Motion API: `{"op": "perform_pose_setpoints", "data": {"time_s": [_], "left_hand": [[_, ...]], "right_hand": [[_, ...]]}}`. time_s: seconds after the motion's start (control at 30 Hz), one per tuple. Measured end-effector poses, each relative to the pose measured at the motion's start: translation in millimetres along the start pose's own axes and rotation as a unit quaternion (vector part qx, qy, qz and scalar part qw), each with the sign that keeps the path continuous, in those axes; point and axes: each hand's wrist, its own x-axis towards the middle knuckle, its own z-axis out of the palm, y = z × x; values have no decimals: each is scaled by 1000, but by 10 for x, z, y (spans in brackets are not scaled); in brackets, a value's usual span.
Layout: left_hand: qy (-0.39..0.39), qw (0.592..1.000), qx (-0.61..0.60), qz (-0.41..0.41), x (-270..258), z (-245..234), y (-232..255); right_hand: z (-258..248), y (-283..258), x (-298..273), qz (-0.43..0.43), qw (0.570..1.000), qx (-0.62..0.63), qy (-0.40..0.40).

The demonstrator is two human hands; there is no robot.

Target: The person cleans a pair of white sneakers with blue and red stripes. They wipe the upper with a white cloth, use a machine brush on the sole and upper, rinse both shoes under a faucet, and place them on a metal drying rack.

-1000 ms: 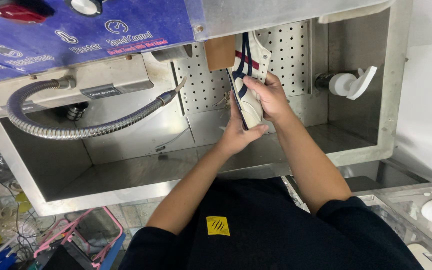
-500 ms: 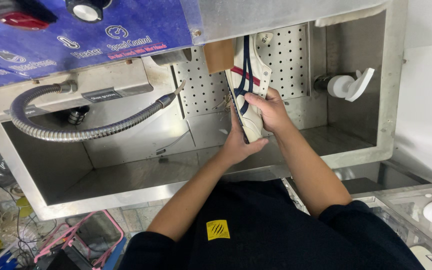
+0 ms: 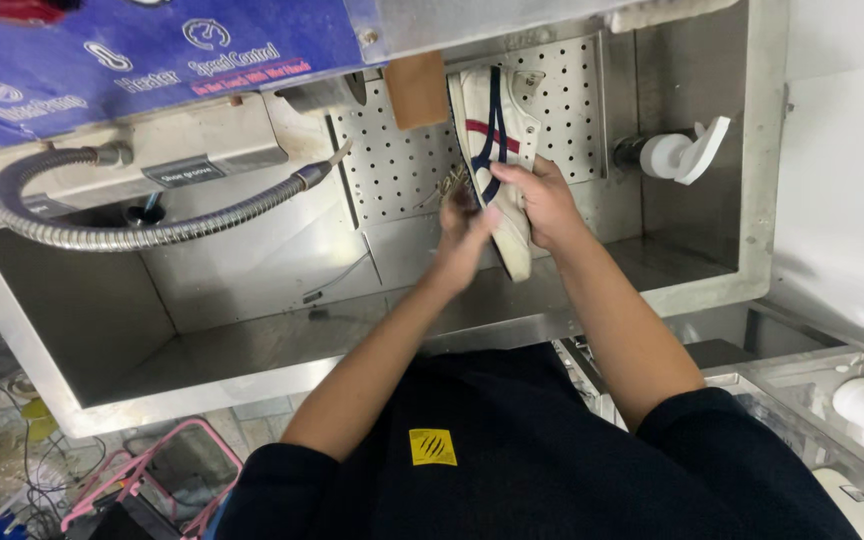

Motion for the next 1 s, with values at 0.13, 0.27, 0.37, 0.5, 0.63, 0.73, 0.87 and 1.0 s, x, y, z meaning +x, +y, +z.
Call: {"op": "perform_pose_setpoints", "data": {"time_s": [0.13, 0.27, 0.37, 0.5, 0.63, 0.73, 0.87, 1.0], "left_hand": [[55, 968, -247, -1, 415, -396, 265], [-9, 949, -315, 21, 494, -570, 670], [-4, 951, -309, 5, 472, -592, 827], [-3, 954, -300, 26, 427, -584, 788], [-26, 954, -293, 55, 359, -560, 582], [-41, 964, -250, 78, 353, -566, 464], [-59, 966, -234, 89, 230, -534, 368], [-92, 952, -278, 85, 98, -501, 380]], "right_hand": [[71, 84, -15, 13, 999, -4, -33], [215, 54, -23, -12, 997, 9, -72], [246, 22, -15, -24, 997, 13, -73], [167, 76, -35, -31, 996, -11, -83], [-6, 172, -100, -38, 993, -63, -94], [-129, 237, -148, -56, 988, -92, -111], [-295, 337, -236, -70, 983, -114, -122], [-315, 277, -317, -141, 962, -185, -142]]}}
